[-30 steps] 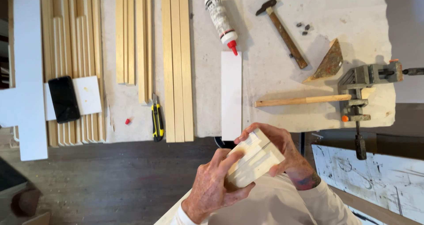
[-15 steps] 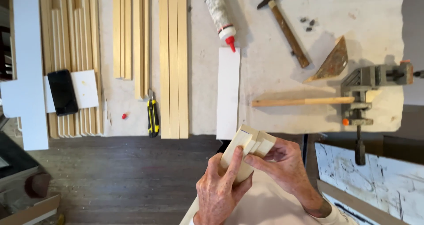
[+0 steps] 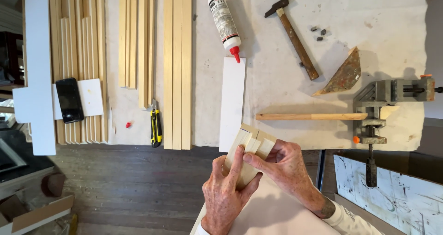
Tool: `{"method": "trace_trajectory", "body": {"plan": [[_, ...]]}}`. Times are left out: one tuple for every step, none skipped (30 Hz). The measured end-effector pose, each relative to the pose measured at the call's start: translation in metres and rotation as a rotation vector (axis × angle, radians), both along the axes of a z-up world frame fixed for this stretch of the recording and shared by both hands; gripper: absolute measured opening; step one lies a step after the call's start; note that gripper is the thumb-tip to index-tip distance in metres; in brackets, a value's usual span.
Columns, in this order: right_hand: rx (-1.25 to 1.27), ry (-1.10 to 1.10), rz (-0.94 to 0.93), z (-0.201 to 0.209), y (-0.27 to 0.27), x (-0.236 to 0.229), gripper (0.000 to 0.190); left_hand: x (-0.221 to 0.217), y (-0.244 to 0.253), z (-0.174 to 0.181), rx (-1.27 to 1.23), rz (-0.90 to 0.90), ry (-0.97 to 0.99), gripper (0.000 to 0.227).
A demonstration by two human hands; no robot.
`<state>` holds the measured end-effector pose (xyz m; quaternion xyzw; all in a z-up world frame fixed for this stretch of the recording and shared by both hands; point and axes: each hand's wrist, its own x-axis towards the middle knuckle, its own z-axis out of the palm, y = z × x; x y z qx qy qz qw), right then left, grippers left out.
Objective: The person applies wood glue to the end of a wooden slat and spreads it by hand. They then place the slat into a corner jig, secure it with clamps, and tap it with a hammer to align the joint. The person repeats the process with another slat, using a utility knife to trim excess glue.
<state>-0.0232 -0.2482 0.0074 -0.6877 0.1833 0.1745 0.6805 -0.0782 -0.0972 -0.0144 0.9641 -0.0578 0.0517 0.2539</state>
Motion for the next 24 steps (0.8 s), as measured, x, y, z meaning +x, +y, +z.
{"method": "trace_trajectory", "body": {"plan": [[0.005,0.006,0.005,0.003,-0.003,-0.001,0.016,-0.003,-0.002,0.000,0.005,0.005,0.006,0.073],[-0.063,-0.007,0.051,0.006,-0.007,0.000,0.024,-0.004,-0.003,0.000,0.000,-0.002,-0.030,0.072],[-0.131,-0.021,0.098,0.009,-0.009,0.001,0.031,-0.005,-0.004,0.000,-0.005,-0.009,-0.065,0.071],[-0.129,-0.018,0.101,0.013,-0.012,0.002,0.031,-0.007,-0.005,0.001,-0.003,-0.006,-0.062,0.071],[-0.092,-0.088,0.143,0.017,-0.014,0.002,0.022,-0.008,-0.006,0.002,-0.005,-0.012,-0.094,0.070],[-0.056,-0.159,0.187,0.021,-0.017,0.003,0.015,-0.010,-0.008,0.003,-0.007,-0.016,-0.128,0.070],[-0.055,-0.156,0.192,0.022,-0.021,0.004,0.015,-0.011,-0.008,0.001,-0.006,-0.011,-0.125,0.070],[-0.079,-0.298,0.219,0.023,-0.023,0.006,0.020,-0.012,-0.008,-0.001,-0.011,-0.009,-0.137,0.071],[-0.102,-0.440,0.246,0.023,-0.025,0.008,0.026,-0.013,-0.008,-0.002,-0.015,-0.007,-0.149,0.072],[-0.098,-0.438,0.252,0.016,-0.027,0.011,0.026,-0.013,-0.009,-0.002,-0.012,0.000,-0.147,0.072],[-0.187,-0.411,0.280,0.008,-0.029,0.013,0.030,-0.013,-0.010,-0.003,0.009,0.014,-0.105,0.072],[-0.280,-0.385,0.307,0.001,-0.032,0.016,0.036,-0.012,-0.012,-0.003,0.028,0.026,-0.065,0.072],[-0.279,-0.386,0.311,0.008,-0.028,0.020,0.036,-0.011,-0.013,-0.005,0.029,0.031,-0.065,0.072],[-0.224,-0.274,0.255,0.015,-0.025,0.027,0.028,-0.008,-0.014,-0.007,0.017,0.052,-0.047,0.071],[-0.169,-0.162,0.199,0.021,-0.021,0.034,0.026,-0.005,-0.015,-0.009,0.005,0.072,-0.030,0.070],[-0.168,-0.163,0.205,0.020,-0.021,0.034,0.026,-0.005,-0.016,-0.010,0.006,0.079,-0.031,0.070],[-0.192,-0.156,0.203,0.018,-0.021,0.035,0.030,-0.005,-0.016,-0.011,-0.019,0.089,-0.004,0.071],[-0.217,-0.143,0.202,0.017,-0.021,0.034,0.034,-0.007,-0.017,-0.011,-0.044,0.098,0.028,0.073],[-0.215,-0.139,0.208,0.018,-0.021,0.034,0.034,-0.008,-0.018,-0.010,-0.043,0.105,0.034,0.073],[-0.209,-0.141,0.203,0.019,-0.021,0.035,0.035,-0.008,-0.019,-0.011,-0.052,0.108,0.026,0.074],[-0.203,-0.143,0.198,0.019,-0.021,0.035,0.037,-0.008,-0.020,-0.011,-0.060,0.111,0.018,0.074],[-0.203,-0.141,0.202,0.019,-0.022,0.036,0.037,-0.008,-0.021,-0.011,-0.060,0.115,0.020,0.074],[-0.213,-0.128,0.214,0.019,-0.023,0.036,0.038,-0.008,-0.022,-0.011,-0.056,0.114,0.015,0.073],[-0.221,-0.114,0.225,0.019,-0.024,0.036,0.039,-0.008,-0.022,-0.011,-0.051,0.113,0.009,0.072]]}}
